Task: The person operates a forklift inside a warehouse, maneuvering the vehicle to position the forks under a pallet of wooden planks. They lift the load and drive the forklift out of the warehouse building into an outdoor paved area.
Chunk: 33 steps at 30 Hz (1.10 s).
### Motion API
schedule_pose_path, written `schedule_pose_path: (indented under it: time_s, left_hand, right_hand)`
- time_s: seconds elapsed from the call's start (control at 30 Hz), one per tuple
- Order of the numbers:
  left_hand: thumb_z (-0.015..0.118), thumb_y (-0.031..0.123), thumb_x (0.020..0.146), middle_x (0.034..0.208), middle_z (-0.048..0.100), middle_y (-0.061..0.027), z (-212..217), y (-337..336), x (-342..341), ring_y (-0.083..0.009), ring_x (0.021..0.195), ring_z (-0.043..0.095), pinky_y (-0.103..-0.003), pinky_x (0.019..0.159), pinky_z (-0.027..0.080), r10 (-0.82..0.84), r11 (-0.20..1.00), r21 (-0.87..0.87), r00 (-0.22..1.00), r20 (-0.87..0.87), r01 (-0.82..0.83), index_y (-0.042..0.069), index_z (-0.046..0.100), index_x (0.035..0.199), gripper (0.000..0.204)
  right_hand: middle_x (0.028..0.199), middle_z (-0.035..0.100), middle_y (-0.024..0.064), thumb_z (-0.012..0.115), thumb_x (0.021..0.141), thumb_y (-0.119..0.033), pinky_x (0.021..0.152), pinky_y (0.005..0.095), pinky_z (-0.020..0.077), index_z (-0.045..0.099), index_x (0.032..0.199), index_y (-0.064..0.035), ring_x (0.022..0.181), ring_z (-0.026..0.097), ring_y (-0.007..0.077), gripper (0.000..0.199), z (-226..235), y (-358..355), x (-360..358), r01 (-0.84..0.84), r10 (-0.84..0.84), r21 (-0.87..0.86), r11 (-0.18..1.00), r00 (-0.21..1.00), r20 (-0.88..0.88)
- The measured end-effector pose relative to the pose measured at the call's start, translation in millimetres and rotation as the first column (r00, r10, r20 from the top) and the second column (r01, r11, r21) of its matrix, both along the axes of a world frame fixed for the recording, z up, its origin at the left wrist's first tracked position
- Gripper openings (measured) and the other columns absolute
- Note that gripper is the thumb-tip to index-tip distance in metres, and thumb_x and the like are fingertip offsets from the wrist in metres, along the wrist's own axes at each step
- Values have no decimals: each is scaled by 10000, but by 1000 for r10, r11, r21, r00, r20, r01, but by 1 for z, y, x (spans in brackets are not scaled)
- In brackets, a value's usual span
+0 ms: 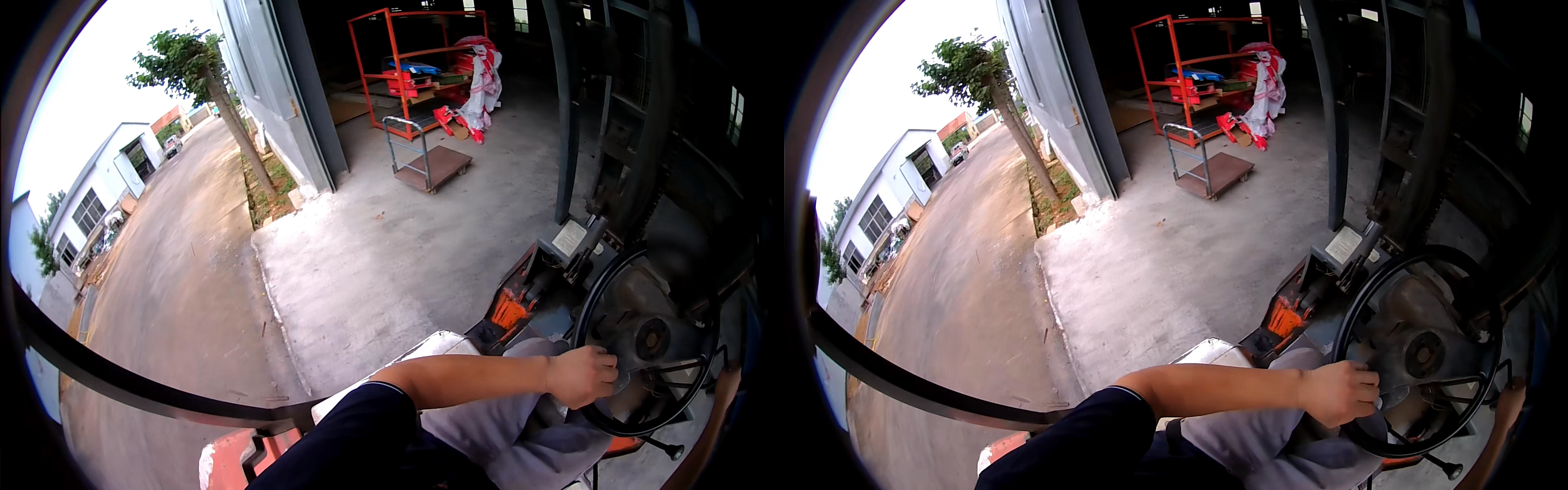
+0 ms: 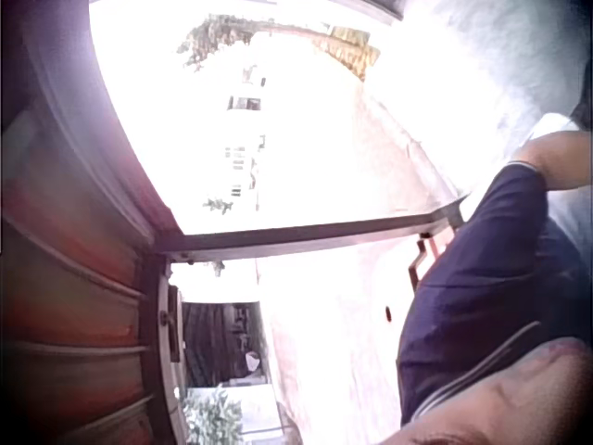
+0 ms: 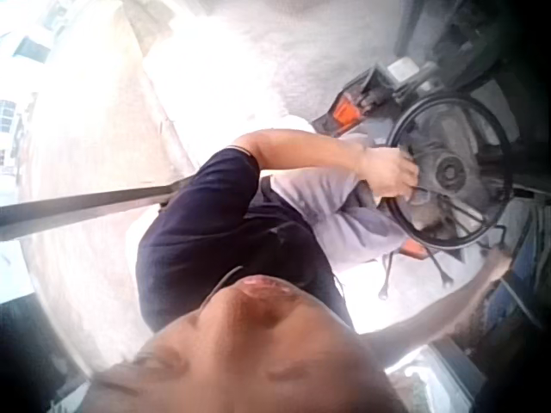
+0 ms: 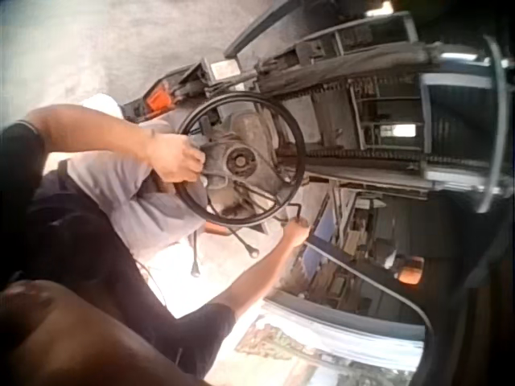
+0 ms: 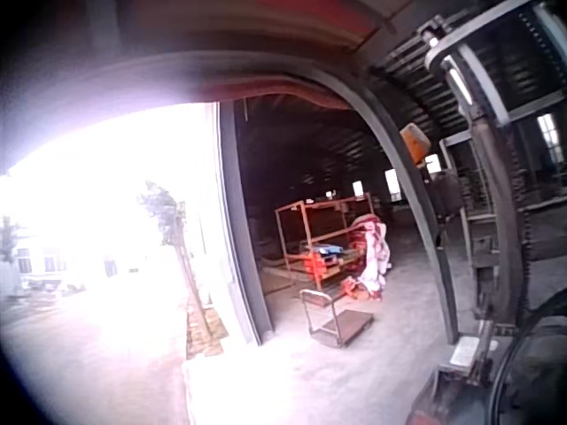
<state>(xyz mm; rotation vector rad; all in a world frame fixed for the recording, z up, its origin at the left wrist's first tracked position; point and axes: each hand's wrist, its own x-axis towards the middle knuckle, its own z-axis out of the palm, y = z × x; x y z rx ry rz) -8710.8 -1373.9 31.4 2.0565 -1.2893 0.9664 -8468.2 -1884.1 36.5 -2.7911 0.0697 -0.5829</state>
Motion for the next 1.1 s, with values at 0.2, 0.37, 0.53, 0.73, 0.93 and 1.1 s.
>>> schedule_pose_path:
  time_s: [0.2,0.37,0.53,0.73,0.93,1.1]
  left_hand:
    - [639,194,635,761,509,-64,35,-11,-7,-268,771,518,-384,605,431,104,992,-58,992,-66,-108,74,576,715,158]
    - [647,185,602,769,535,-75,61,-41,-38,-283,785,528,-402,641,446,80,991,-99,995,-66,-87,74,588,684,150]
    - [647,159,588,760,537,-85,54,-41,-95,-293,783,533,-407,639,449,110,986,-117,991,-78,-118,62,574,651,137]
    - [646,151,588,740,513,-89,37,-58,-225,-289,760,521,-402,623,439,89,979,-183,995,-38,-94,60,559,646,139]
    - [638,160,597,762,500,-64,-15,-67,-428,-272,776,520,-390,623,432,106,985,-129,992,-71,-115,63,595,735,174]
    - [645,137,587,751,499,-77,-21,-81,-547,-286,764,520,-399,615,432,79,978,-189,995,-56,-88,61,579,704,154]
  right_hand:
    - [1152,618,280,489,928,-114,916,431,452,580,1202,36,1115,579,429,325,36,-5,-53,-50,38,-61,997,982,-185]
    - [1147,639,218,441,975,-109,945,443,432,583,1244,12,1083,576,389,328,20,-67,-88,-72,91,-95,993,972,218]
    - [753,536,87,427,972,-111,485,362,380,523,1381,-65,546,482,223,423,35,-47,-131,129,16,478,869,958,-286]
    - [582,406,-4,402,961,-85,346,294,177,507,1426,-109,367,262,82,477,21,-60,-279,128,-26,568,813,983,-184]
    - [612,438,-12,448,979,-99,391,283,188,545,1399,-80,418,283,62,432,-70,-78,-474,-25,46,496,868,998,-31]
    - [726,568,36,492,990,-124,409,283,218,572,1370,-56,452,323,58,394,-97,-134,-575,-83,64,498,863,996,55]
